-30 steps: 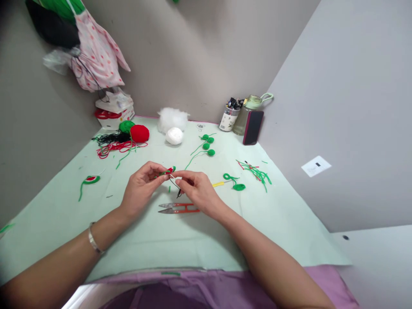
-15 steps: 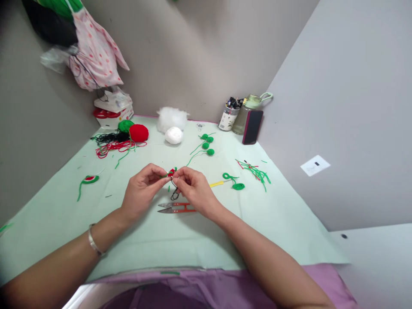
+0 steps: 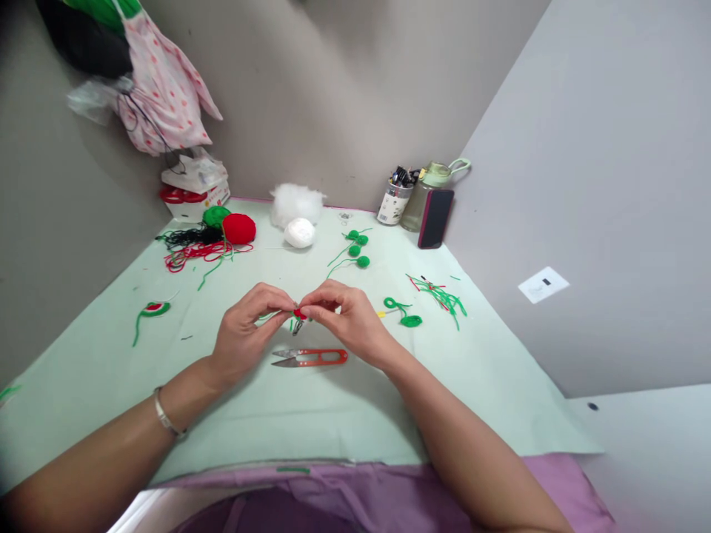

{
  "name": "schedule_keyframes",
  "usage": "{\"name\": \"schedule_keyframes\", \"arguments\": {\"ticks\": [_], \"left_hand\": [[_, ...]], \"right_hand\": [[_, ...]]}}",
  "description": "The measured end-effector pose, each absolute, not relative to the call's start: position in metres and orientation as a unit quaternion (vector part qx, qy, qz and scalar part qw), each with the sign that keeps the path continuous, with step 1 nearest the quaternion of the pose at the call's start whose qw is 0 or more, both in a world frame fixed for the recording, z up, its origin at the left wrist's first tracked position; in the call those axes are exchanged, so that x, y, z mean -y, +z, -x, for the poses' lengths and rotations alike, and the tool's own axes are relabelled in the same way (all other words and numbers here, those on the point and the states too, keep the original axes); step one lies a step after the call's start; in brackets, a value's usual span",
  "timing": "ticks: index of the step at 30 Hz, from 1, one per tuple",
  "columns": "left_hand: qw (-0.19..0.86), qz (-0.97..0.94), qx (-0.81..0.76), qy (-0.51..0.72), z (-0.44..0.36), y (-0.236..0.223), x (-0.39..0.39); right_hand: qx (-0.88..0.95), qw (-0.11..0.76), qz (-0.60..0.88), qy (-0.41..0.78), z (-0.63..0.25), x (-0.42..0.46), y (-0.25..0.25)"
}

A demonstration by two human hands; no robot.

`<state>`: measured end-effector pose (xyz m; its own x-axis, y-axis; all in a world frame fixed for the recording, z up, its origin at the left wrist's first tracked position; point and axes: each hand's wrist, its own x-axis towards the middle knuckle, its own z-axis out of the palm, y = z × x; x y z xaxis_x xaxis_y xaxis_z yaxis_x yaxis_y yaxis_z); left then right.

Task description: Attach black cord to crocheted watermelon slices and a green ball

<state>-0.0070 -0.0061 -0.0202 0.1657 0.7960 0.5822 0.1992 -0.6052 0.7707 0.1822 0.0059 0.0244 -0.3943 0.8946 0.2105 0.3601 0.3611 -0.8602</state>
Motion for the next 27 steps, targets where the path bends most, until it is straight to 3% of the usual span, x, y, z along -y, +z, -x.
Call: {"name": "schedule_keyframes", "arguments": {"ticks": [8,15,20,27], "left_hand": [[0.375,-0.693,-0.361,0.498,0.005,-0.023,0.003],[0.552,-0.598,-0.369,0.449,0.000,-0.011,0.007],[0.646,-0.558,-0.327,0.406,0.001,-0.012,0.005],[0.717,-0.482,-0.313,0.394,0.005,-0.006,0.004]], "right_hand": [[0.739,0.308,0.430,0.418,-0.184,-0.004,0.022],[0.511,0.467,0.419,0.588,-0.192,-0.019,0.023],[0.468,0.382,0.359,0.711,-0.192,-0.018,0.025],[0.432,0.490,0.422,0.628,-0.211,-0.040,0.015]]}}
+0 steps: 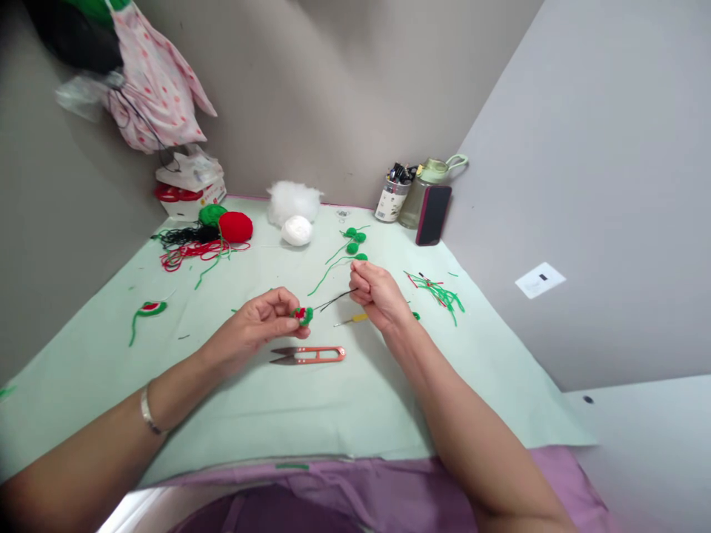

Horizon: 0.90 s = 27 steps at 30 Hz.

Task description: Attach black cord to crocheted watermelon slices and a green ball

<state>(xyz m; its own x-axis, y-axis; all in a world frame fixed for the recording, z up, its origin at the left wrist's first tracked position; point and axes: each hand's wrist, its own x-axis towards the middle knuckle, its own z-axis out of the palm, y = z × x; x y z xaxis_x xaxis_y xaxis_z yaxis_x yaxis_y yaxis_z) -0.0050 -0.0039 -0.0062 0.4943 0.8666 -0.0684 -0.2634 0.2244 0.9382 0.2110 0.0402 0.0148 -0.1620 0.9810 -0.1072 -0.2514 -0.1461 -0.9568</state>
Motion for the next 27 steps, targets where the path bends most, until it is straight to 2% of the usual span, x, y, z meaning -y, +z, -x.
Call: {"name": "schedule_keyframes", "arguments": {"ticks": [3,8,11,15,22,27], "left_hand": [[0.718,-0.458,-0.319,0.415,0.006,-0.005,0.002],[0.731,-0.437,-0.302,0.429,0.007,-0.005,0.001],[0.736,-0.439,-0.294,0.424,0.007,-0.006,0.001],[0.727,-0.439,-0.306,0.430,0.004,-0.008,0.003],[0.660,-0.460,-0.366,0.468,0.003,-0.015,0.001],[0.657,-0.447,-0.380,0.474,0.006,-0.015,-0.001]], "right_hand": [[0.461,0.486,0.422,0.611,-0.213,-0.041,0.016],[0.622,0.372,0.368,0.583,-0.201,-0.021,0.026],[0.688,0.341,0.370,0.523,-0.194,-0.013,0.026],[0.682,0.374,0.426,0.462,-0.187,-0.012,0.019],[0.623,0.367,0.447,0.527,-0.182,-0.012,0.014],[0.633,0.410,0.430,0.496,-0.184,-0.012,0.016]]}}
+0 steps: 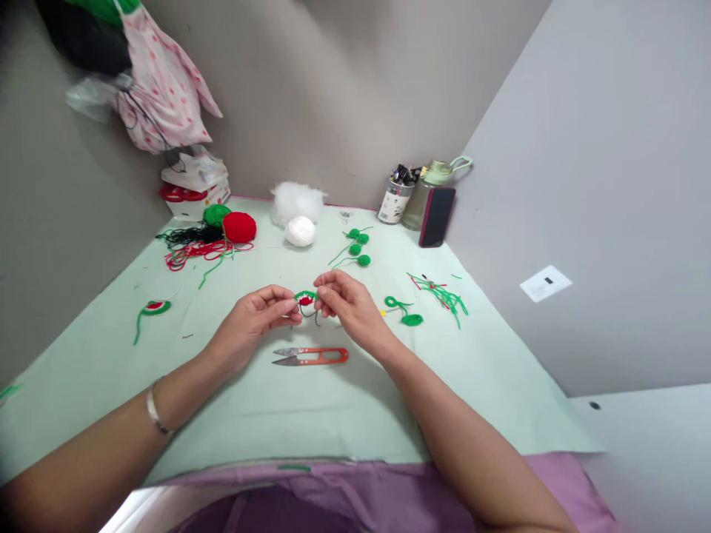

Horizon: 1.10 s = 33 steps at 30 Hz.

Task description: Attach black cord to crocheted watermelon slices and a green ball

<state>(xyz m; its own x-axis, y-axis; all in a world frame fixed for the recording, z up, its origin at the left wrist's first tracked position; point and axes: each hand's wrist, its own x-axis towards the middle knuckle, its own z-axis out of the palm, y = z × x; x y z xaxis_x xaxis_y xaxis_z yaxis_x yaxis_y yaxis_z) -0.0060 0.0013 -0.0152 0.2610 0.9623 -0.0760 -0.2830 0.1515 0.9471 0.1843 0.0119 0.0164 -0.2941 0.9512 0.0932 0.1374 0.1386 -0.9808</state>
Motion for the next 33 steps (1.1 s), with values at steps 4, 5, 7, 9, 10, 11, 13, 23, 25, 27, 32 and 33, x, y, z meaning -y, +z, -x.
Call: {"name": "schedule_keyframes", "arguments": {"ticks": [4,5,7,9,10,11,13,23,25,27,32,33], "left_hand": [[0.651,-0.443,-0.388,0.478,0.008,-0.013,-0.002],[0.650,-0.445,-0.389,0.478,0.008,-0.013,-0.002],[0.644,-0.450,-0.392,0.478,0.008,-0.013,-0.002],[0.639,-0.455,-0.397,0.476,0.008,-0.013,-0.002],[0.637,-0.458,-0.400,0.474,0.008,-0.013,-0.002],[0.634,-0.462,-0.403,0.471,0.008,-0.013,-0.003],[0.628,-0.471,-0.409,0.465,0.008,-0.014,-0.003],[0.602,-0.508,-0.429,0.442,0.009,-0.016,-0.004],[0.601,-0.509,-0.430,0.441,0.009,-0.016,-0.004],[0.600,-0.510,-0.430,0.441,0.008,-0.016,-0.004],[0.592,-0.514,-0.435,0.443,0.007,-0.015,-0.003],[0.591,-0.515,-0.437,0.442,0.007,-0.014,-0.003]], "right_hand": [[0.698,0.455,0.432,0.345,-0.187,-0.010,0.019],[0.725,0.457,0.431,0.283,-0.187,-0.009,0.020],[0.771,0.449,0.422,0.160,-0.188,-0.007,0.021],[0.802,0.425,0.413,0.079,-0.189,-0.005,0.022],[0.813,0.410,0.410,0.053,-0.190,-0.004,0.022],[0.823,0.395,0.408,0.033,-0.190,-0.003,0.022],[0.838,0.372,0.400,0.000,-0.190,-0.003,0.023],[0.875,0.277,0.384,-0.102,-0.194,-0.005,0.018],[0.878,0.270,0.382,-0.101,-0.195,-0.005,0.018],[0.879,0.265,0.382,-0.102,-0.195,-0.005,0.018],[0.885,0.254,0.376,-0.105,-0.194,-0.003,0.018],[0.886,0.252,0.374,-0.104,-0.194,-0.003,0.019]]}}
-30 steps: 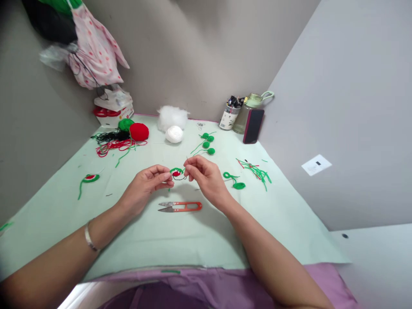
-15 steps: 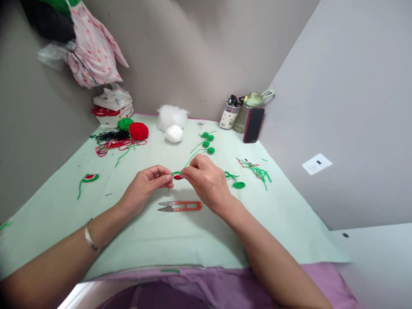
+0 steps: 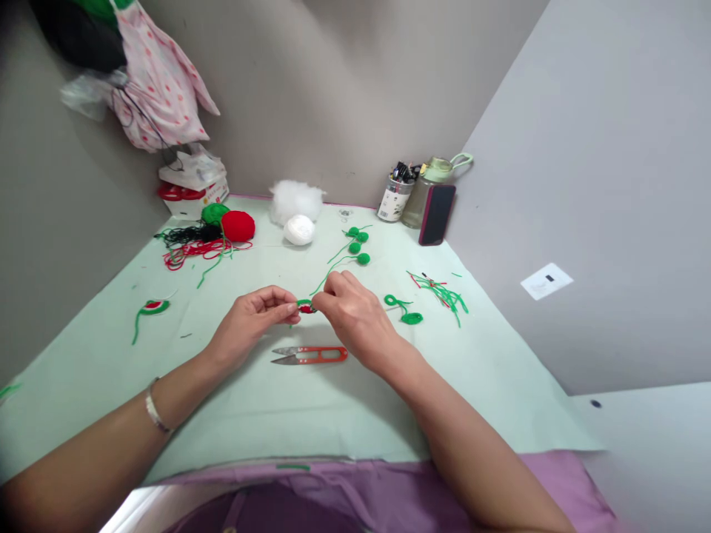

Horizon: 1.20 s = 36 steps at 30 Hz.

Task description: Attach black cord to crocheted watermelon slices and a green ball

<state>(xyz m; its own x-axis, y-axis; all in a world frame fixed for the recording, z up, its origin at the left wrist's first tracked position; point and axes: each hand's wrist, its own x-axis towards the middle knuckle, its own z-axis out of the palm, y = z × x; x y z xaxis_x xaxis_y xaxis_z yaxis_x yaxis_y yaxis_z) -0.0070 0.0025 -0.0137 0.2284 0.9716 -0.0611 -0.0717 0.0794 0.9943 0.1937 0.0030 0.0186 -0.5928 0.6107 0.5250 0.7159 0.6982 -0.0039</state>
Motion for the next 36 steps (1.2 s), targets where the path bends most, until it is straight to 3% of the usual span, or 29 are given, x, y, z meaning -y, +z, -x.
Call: {"name": "schedule_keyframes", "arguments": {"ticks": [8,19,36], "left_hand": [[0.570,-0.567,-0.422,0.418,0.0109,-0.0118,-0.0042],[0.672,-0.487,-0.346,0.437,0.0072,-0.0127,-0.0009],[0.587,-0.523,-0.417,0.455,0.0103,-0.0112,-0.0047]], "right_hand": [[0.893,0.255,0.365,-0.058,-0.1962,-0.0041,0.0219],[0.865,0.301,0.402,0.006,-0.1912,-0.0034,0.0182],[0.883,0.285,0.369,-0.056,-0.1964,-0.0067,0.0168]]}}
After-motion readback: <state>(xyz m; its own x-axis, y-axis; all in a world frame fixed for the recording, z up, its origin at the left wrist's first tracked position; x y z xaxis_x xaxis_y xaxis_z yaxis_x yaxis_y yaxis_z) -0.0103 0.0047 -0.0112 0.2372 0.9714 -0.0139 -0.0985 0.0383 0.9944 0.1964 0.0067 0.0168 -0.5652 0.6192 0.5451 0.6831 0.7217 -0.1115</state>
